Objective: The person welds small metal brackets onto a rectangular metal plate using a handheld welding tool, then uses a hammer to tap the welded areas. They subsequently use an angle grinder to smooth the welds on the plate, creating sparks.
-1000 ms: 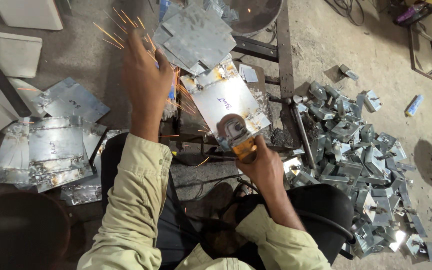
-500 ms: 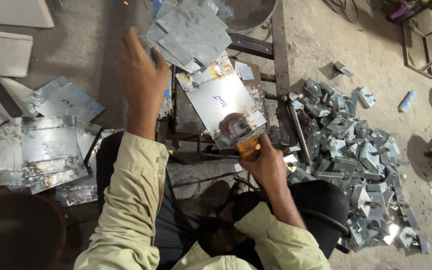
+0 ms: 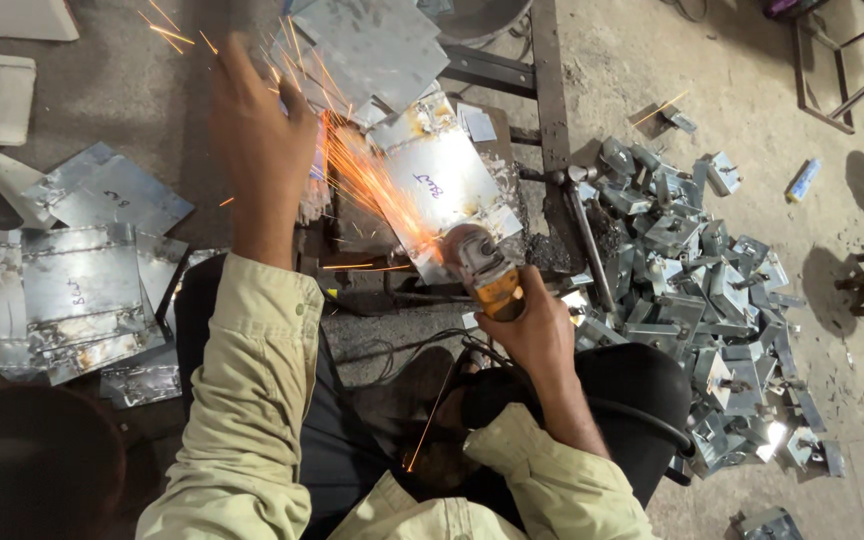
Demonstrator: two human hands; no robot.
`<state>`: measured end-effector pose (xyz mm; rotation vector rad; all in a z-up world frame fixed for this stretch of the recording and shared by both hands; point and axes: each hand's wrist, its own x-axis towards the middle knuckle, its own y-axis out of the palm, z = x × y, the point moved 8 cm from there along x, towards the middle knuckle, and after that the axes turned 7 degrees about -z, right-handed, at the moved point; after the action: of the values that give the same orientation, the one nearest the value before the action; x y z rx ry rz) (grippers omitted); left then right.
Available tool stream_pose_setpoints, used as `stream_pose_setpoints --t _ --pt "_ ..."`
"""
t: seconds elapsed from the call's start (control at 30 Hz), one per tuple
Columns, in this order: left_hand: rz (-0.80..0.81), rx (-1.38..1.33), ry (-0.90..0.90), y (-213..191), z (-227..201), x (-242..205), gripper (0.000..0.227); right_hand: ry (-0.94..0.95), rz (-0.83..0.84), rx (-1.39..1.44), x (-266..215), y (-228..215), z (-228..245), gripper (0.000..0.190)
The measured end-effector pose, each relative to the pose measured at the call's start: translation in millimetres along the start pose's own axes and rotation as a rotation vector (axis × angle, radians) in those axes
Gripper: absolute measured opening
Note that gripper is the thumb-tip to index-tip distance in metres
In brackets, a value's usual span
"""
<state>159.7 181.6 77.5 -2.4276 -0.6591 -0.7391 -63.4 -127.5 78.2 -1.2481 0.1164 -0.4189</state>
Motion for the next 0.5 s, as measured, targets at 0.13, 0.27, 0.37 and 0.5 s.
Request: stream_pose_setpoints --t 0.13,0.27,0.37,0.5 --pt "-0.043 -0.043 0.047 -4.0 -7.0 2.2 0.047 0.02 0.017 -0.008 -0.3 -1.1 -1.9 0.067" --pt "0.059 -0.054 -0.061 1.4 -0.1 1.7 0.042 0.014 0.036 0.04 4.2 7.5 -9.4 0.068" --pt "-0.039 -0.062 0.056 -6.1 -7.6 0.4 0.047 0.064 0.012 -0.015 13.6 9.2 -21.4 0.061" --pt "-0.025 0.016 0.02 -0.4 -0.7 2.7 0.05 0.061 -0.028 -0.127 28.0 3.4 -21.6 0.067"
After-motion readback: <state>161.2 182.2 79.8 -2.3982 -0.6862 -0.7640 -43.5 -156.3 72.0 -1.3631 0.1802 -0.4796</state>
